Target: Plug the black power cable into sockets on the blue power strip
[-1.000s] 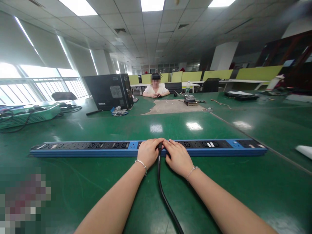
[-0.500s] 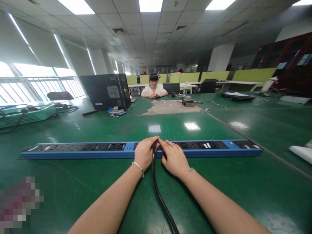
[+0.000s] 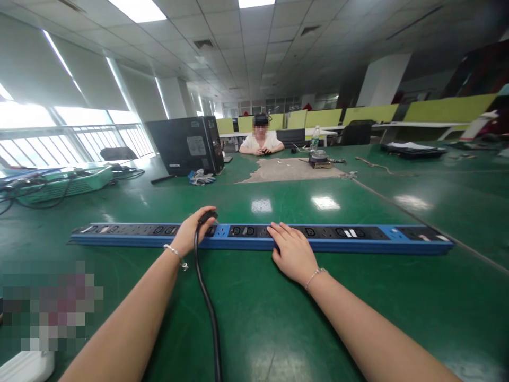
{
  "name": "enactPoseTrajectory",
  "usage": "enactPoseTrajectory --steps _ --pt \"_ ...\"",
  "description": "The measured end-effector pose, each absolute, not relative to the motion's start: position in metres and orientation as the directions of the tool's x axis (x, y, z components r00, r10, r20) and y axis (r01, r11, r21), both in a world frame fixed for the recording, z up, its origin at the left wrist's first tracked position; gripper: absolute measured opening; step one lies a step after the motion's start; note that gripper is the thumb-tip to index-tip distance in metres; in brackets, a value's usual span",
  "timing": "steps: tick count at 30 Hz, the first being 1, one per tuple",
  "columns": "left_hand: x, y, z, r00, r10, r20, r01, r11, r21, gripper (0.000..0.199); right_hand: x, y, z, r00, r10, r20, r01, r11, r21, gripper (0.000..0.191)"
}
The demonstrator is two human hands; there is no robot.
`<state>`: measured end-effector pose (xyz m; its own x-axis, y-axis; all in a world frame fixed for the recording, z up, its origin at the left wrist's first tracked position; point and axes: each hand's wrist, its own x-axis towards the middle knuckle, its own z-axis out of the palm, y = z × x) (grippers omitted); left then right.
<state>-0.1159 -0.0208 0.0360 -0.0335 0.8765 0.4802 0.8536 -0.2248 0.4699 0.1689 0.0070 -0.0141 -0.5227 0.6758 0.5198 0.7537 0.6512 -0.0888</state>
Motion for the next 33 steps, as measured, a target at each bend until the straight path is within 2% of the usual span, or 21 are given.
enactPoseTrajectory --steps 2,13,20,23,33 --pt "-0.126 -0.028 0.032 0.025 0.897 0.441 0.866 -0.240 0.439 0.043 0.169 0.007 -0.014 -0.524 0.674 0.521 0.753 0.652 -0.087 0.050" --pt "-0.116 -0.029 0.020 0.057 0.917 0.396 0.875 -0.237 0.423 0.045 0.168 0.006 -0.013 -0.517 0.678 0.523 0.763 0.642 -0.078 0.051" --pt "-0.107 -0.026 0.021 0.178 0.904 0.388 0.940 -0.274 0.206 0.041 0.167 0.006 -0.013 -0.521 0.674 0.523 0.760 0.645 -0.075 0.051" --pt "-0.104 -0.027 0.021 0.214 0.895 0.392 0.943 -0.294 0.155 0.038 0.167 0.006 -0.013 -0.520 0.672 0.528 0.760 0.645 -0.073 0.050" --pt "-0.090 -0.037 0.016 0.085 0.900 0.427 0.978 -0.157 0.138 0.037 0.167 0.005 -0.013 -0.511 0.682 0.524 0.766 0.637 -0.081 0.050"
